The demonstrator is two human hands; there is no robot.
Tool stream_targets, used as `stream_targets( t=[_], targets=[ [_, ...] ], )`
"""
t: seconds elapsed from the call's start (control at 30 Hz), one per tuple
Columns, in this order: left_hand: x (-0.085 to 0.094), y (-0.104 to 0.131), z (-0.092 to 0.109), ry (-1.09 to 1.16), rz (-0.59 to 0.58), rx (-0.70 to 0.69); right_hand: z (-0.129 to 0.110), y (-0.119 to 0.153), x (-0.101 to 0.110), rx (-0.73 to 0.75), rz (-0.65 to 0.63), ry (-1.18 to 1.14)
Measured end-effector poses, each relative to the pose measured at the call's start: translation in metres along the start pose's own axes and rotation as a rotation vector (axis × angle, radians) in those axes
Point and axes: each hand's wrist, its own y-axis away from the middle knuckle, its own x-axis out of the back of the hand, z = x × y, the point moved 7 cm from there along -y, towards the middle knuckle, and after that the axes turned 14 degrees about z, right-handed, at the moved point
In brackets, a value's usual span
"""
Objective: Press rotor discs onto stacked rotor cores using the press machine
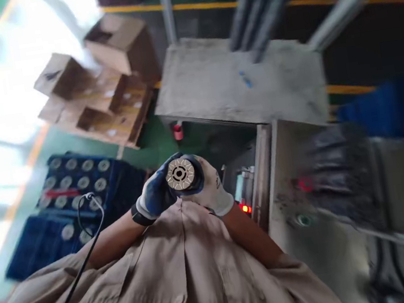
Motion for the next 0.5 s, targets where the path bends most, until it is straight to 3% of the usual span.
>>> stream_targets(
  t=[0.13, 0.23, 0.3, 0.33, 0.4, 0.47, 0.5],
  targets=[
    [0.088, 0.052, 0.04, -0.006, 0.224, -0.216, -0.026, 0.017, -0.088, 0.032, -0.229, -0.027],
    [0.147, 0.101, 0.065, -0.192, 0.388, -0.469, -0.06, 0.034, -0.144, 0.206, -0.363, 0.057],
    [0.181, 0.124, 0.069, -0.377, 0.439, -0.587, -0.07, 0.053, -0.185, 0.309, -0.476, 0.096],
    [0.199, 0.13, 0.067, -0.468, 0.463, -0.605, -0.066, 0.066, -0.208, 0.312, -0.56, 0.092],
    [0.249, 0.133, 0.057, -0.638, 0.576, -0.513, -0.042, 0.101, -0.253, 0.186, -0.769, 0.046],
    [0.317, 0.135, 0.046, -0.736, 0.75, -0.316, 0.001, 0.142, -0.286, -0.087, -0.915, 0.065],
    [0.355, 0.141, 0.043, -0.763, 0.843, -0.225, 0.027, 0.162, -0.292, -0.244, -0.927, 0.141]
  ],
)
